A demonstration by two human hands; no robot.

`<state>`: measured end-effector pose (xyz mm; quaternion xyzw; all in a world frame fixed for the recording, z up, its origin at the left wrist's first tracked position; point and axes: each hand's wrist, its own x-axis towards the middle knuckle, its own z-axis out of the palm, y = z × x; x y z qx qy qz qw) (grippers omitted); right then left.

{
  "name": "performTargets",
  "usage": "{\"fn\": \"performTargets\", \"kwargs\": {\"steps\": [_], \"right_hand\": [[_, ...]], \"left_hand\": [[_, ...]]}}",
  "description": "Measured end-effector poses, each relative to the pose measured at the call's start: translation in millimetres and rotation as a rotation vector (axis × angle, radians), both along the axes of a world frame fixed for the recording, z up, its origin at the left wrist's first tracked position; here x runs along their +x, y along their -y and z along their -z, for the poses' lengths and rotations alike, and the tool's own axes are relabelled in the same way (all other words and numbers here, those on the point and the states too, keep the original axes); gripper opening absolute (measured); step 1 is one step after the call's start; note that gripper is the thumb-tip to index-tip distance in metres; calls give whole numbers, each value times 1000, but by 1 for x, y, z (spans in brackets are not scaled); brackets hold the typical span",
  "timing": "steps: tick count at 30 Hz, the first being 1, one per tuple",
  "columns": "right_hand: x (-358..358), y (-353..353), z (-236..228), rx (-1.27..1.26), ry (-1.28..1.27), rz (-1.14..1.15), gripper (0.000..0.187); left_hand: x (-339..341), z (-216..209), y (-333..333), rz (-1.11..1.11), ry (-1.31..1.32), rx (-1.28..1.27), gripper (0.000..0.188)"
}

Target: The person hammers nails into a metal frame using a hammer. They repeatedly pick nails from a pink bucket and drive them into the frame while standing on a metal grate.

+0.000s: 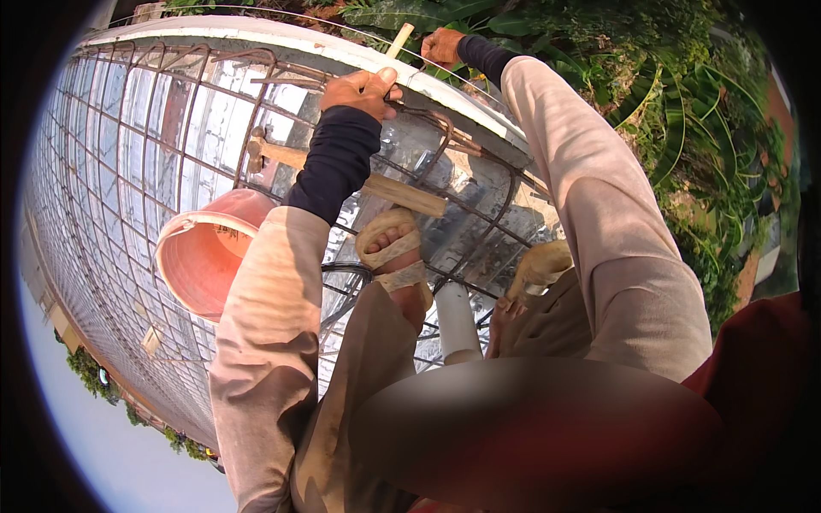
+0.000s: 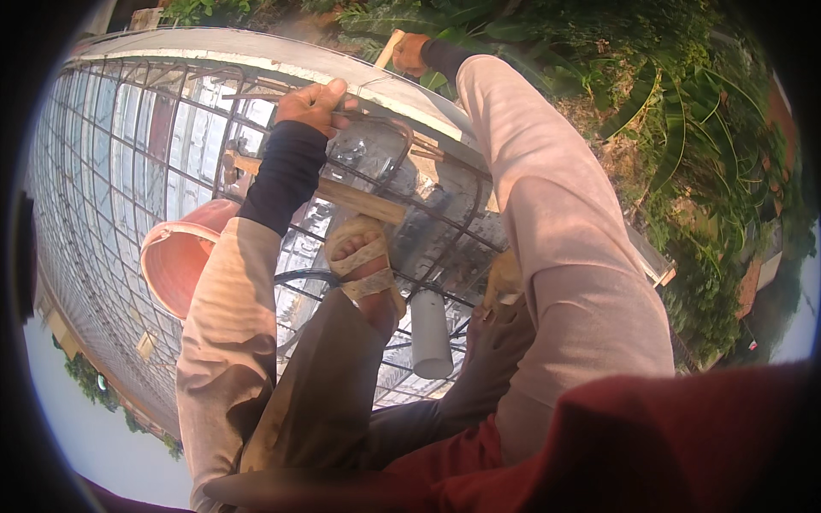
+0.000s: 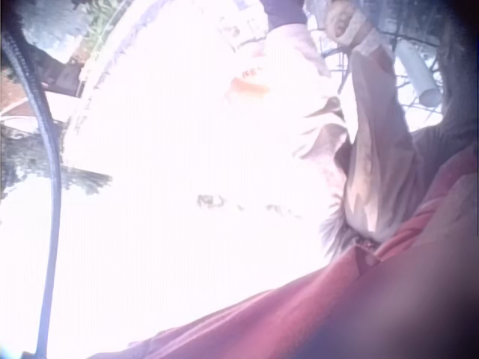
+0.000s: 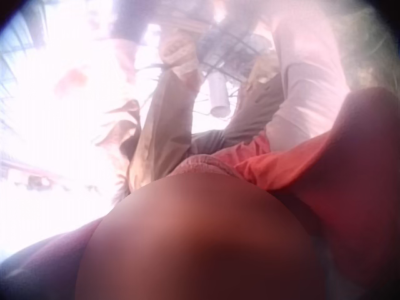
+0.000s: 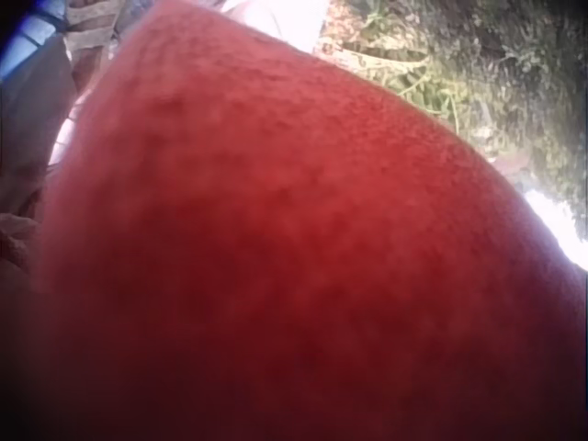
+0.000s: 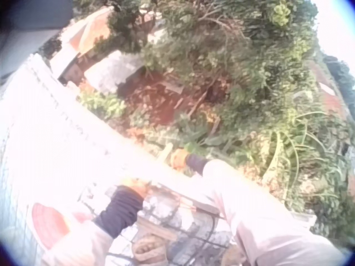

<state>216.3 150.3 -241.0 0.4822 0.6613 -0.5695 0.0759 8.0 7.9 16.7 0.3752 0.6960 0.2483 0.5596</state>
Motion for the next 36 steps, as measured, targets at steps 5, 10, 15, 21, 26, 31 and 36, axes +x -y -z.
{"fn": "performTargets", "kwargs": {"steps": [5, 10, 15, 21, 26, 31, 36], "right_hand": [[25, -13, 36, -406, -102, 291, 17], [-15, -7, 7, -377, 60, 72, 24], [-15, -4, -6, -428, -2, 93, 22], [5, -13, 27, -486, -71, 81, 26], [-6, -1, 14, -181, -139, -52, 12], [-7, 5, -10, -317, -25, 99, 14], [-2, 22, -39, -632, -105, 482, 14]], "left_hand": [[6, -7, -8, 95, -72, -53, 37], [-2, -7, -1, 45, -94, -19, 38], [-4, -7, -4, 60, -107, -69, 39], [-2, 0, -6, 103, -105, -24, 38], [-1, -3, -4, 83, -120, -60, 39], [-3, -4, -6, 75, -104, -54, 41], [-4, -2, -1, 64, -85, -19, 41]]}}
